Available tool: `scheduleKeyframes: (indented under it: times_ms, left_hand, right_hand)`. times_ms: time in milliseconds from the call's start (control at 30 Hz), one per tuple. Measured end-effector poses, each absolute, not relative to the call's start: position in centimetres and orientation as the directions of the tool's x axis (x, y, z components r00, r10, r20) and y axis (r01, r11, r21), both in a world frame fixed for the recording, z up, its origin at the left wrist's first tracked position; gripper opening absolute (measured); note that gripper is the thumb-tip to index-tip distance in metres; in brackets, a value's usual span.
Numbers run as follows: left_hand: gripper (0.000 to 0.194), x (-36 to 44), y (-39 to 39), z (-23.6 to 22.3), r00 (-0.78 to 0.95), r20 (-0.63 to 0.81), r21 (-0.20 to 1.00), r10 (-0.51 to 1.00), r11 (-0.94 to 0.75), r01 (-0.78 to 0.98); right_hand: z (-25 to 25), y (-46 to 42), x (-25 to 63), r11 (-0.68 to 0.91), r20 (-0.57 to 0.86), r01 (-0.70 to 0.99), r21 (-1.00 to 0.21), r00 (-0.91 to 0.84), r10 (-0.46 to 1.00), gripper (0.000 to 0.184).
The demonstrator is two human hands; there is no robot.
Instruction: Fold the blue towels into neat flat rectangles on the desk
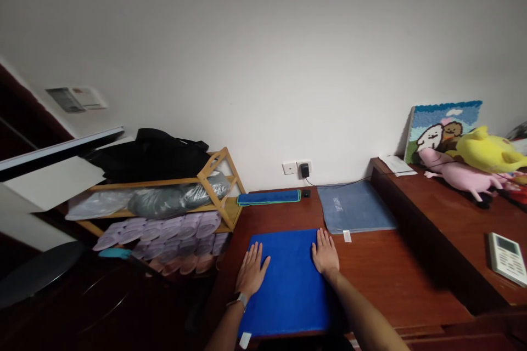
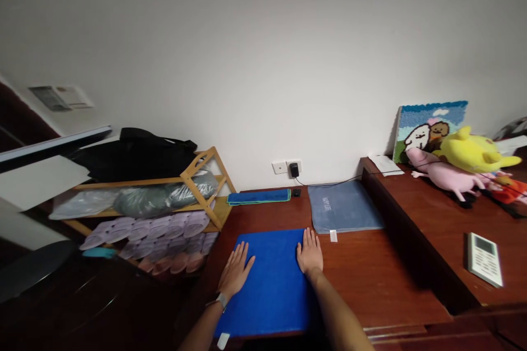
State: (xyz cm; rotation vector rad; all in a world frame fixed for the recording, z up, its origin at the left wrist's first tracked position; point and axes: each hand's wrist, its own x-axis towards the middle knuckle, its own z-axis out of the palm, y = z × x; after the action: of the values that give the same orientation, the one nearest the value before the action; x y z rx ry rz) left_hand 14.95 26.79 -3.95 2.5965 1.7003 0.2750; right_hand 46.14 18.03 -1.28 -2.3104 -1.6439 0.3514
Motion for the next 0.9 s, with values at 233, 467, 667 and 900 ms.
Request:
scheduleKeyframes:
  times_ms: [233,467,667,900]
  left_hand:
    - [0.076,16.6,25.8,-2.1,0.431,0.15,0.087,0.89,-0.446,0.891]
    - [0.067,28.9,23.3,-1.1,0.682,0.158,0.195,0.714,-0.699,0.687]
    - [0.068,33.6,23.8,-3.3,0.707,0.09,0.243,0.701,-0.704,0.667]
    - [0.069,26.6,25.9,-3.7,0.618,0.086,0.193,0.782,-0.622,0.759]
  right_hand:
    - [-1.3,18.0,46.1,-0.311,-0.032,0.873,-0.376,0.323,0.946,0.068]
    - [-1.3,18.1,46.1,-0.31,-0.024,0.883,-0.352,0.323,0.946,0.067]
    - [-2.3,18.2,46.3,-0.273,-0.012,0.898,-0.344,0.286,0.958,0.065]
    - [-1.9,18.2,46.2,-0.309,-0.018,0.88,-0.361,0.325,0.946,0.069]
